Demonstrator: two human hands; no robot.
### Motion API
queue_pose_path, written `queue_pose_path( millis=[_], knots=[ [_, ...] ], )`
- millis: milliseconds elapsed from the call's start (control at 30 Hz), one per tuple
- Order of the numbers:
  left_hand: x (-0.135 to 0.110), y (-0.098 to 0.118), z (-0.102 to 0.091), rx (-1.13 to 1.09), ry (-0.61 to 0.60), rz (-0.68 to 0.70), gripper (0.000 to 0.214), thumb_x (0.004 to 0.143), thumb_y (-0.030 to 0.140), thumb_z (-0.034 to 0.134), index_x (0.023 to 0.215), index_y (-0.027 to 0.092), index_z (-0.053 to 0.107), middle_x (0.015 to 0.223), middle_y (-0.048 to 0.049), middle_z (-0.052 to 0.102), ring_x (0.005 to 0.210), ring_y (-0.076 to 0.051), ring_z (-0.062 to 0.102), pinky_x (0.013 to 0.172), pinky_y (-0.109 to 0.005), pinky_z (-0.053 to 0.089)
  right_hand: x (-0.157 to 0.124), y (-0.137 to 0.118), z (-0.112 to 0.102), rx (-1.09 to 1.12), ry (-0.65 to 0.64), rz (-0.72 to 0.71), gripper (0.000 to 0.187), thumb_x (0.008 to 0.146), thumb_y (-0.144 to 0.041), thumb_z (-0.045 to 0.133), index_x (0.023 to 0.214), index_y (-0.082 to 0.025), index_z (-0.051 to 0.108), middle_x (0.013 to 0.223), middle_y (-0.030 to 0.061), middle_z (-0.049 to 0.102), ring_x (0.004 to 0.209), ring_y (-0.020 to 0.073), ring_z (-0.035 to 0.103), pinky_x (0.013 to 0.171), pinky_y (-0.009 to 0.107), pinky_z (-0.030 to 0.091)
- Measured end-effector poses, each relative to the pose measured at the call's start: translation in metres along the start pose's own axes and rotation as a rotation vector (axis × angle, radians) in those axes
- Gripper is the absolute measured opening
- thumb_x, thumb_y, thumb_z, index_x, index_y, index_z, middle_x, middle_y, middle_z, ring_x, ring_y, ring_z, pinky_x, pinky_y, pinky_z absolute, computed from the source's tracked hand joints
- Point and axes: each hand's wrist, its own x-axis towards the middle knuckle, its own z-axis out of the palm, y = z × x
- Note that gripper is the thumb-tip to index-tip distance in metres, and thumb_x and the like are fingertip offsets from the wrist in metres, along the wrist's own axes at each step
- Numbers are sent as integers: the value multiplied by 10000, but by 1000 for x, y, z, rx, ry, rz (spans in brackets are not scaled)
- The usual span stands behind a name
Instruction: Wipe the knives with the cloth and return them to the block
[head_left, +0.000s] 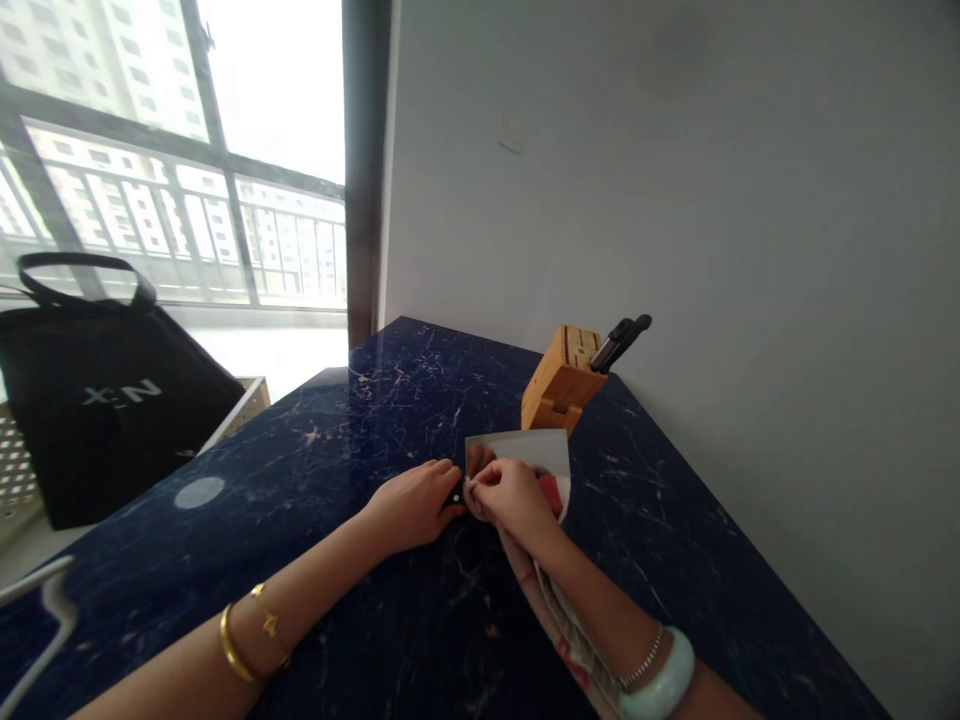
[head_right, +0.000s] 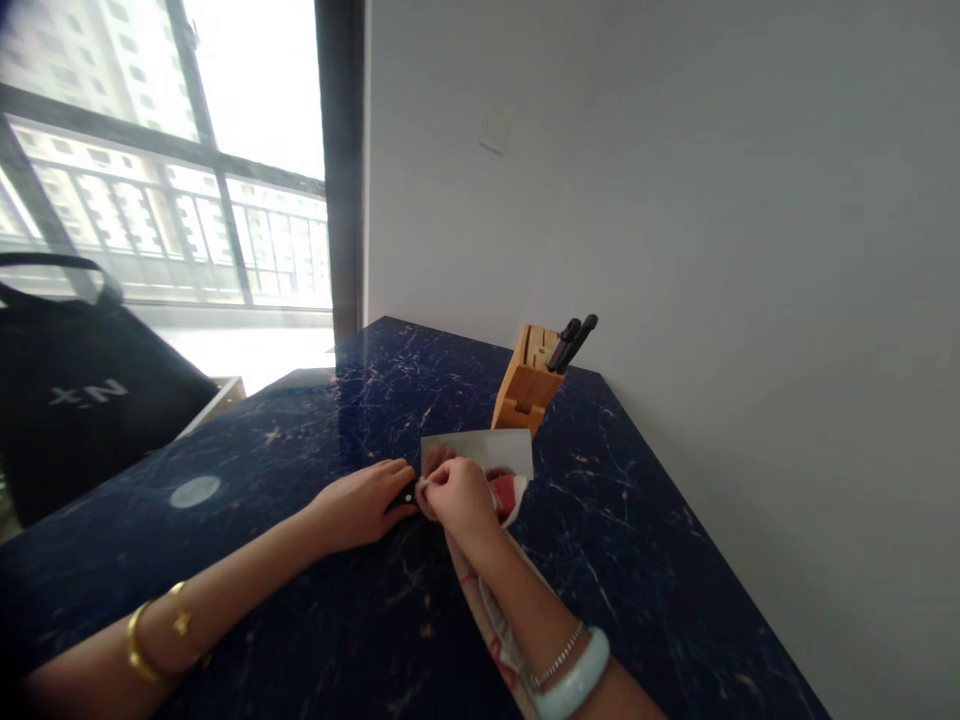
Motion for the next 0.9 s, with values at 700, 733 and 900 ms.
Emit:
queue_pose_path(
  millis=[700, 733, 900],
  knots=[
    [1, -3, -2, -8, -9, 2, 224, 818, 397, 447, 889, 191, 502, 877, -54, 559, 834, -214, 553, 723, -310, 440, -4, 0, -1, 64, 66, -60, 148, 730, -282, 501, 733, -206, 628, 700, 8, 668, 668, 139, 614, 594, 215, 416],
    [0, -3, -2, -11, -14, 0, 223, 816, 395, 450, 889, 191, 503, 878, -55, 559, 838, -215, 552, 726, -309, 440, -4, 0, 0, 52, 78, -61, 142, 726, -282, 507, 731, -207, 627, 717, 11, 670, 680, 141, 615, 598, 216, 416],
    [0, -3, -2, -19, -20, 0, 206, 821, 386, 443, 870, 195, 501, 877, -53, 555, 834, -213, 553, 717, -309, 443, -6, -1, -1, -23, 41, -62, 104, 690, -246, 541, 674, -203, 634, 724, 19, 672, 689, 148, 615, 599, 213, 414]
  ],
)
